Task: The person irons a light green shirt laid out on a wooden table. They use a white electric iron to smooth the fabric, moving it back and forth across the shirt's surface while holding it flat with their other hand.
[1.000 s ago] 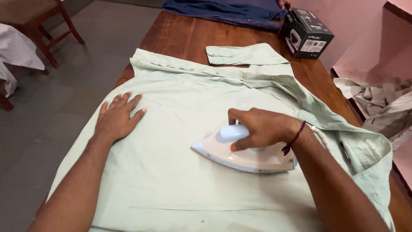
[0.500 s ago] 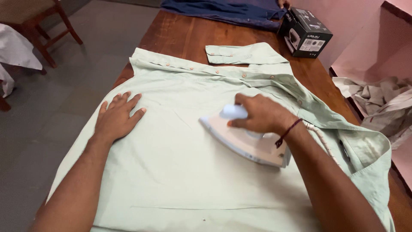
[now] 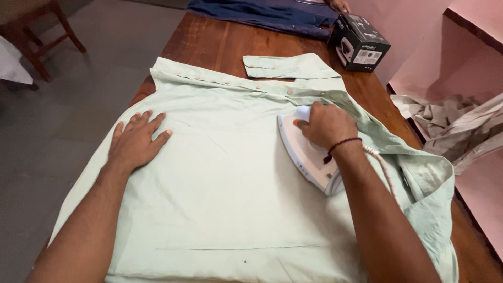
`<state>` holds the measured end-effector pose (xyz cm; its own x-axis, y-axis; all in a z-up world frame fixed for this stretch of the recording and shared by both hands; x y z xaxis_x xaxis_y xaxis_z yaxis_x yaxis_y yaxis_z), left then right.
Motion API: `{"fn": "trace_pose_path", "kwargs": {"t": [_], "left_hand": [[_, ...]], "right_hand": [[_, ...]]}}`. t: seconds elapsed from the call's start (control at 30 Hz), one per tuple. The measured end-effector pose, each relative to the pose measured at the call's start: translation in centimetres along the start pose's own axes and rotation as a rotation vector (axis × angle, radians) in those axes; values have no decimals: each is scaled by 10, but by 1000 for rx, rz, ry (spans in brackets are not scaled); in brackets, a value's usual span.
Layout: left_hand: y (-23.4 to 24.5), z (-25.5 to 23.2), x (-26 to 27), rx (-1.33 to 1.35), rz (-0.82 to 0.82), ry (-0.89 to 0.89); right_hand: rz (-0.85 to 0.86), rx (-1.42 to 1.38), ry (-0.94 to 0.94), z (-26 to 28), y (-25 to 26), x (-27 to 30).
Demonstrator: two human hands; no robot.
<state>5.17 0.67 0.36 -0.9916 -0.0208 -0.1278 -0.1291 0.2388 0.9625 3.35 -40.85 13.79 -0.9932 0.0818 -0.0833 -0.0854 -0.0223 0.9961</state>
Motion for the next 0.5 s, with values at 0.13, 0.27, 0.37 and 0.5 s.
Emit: {"fn": "trace_pose_path", "kwargs": {"t": [0.13,0.27,0.37,0.5], "left_hand": [[-1,0,0,0,-1,-2],[0,1,1,10,-17,-21],[0,1,1,15,-10,-7],[0,1,0,8,-4,6]], "right_hand": [[36,18,43,11,4,34],[59,9,37,12,9,51],[64,8,22,5,8,45],[107,40,-53,-19,1,26]]}}
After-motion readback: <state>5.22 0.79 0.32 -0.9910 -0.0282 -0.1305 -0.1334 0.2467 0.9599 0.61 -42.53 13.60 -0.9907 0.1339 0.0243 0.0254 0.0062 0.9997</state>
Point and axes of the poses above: each hand's wrist, its own x-axis away from the middle knuckle, its own y-axis out of the back of the hand, z = x × y, the point moved 5 cm from there along -x, towards the middle knuckle, and after that the axes turned 2 degrees about -y, right-handed, at the moved point
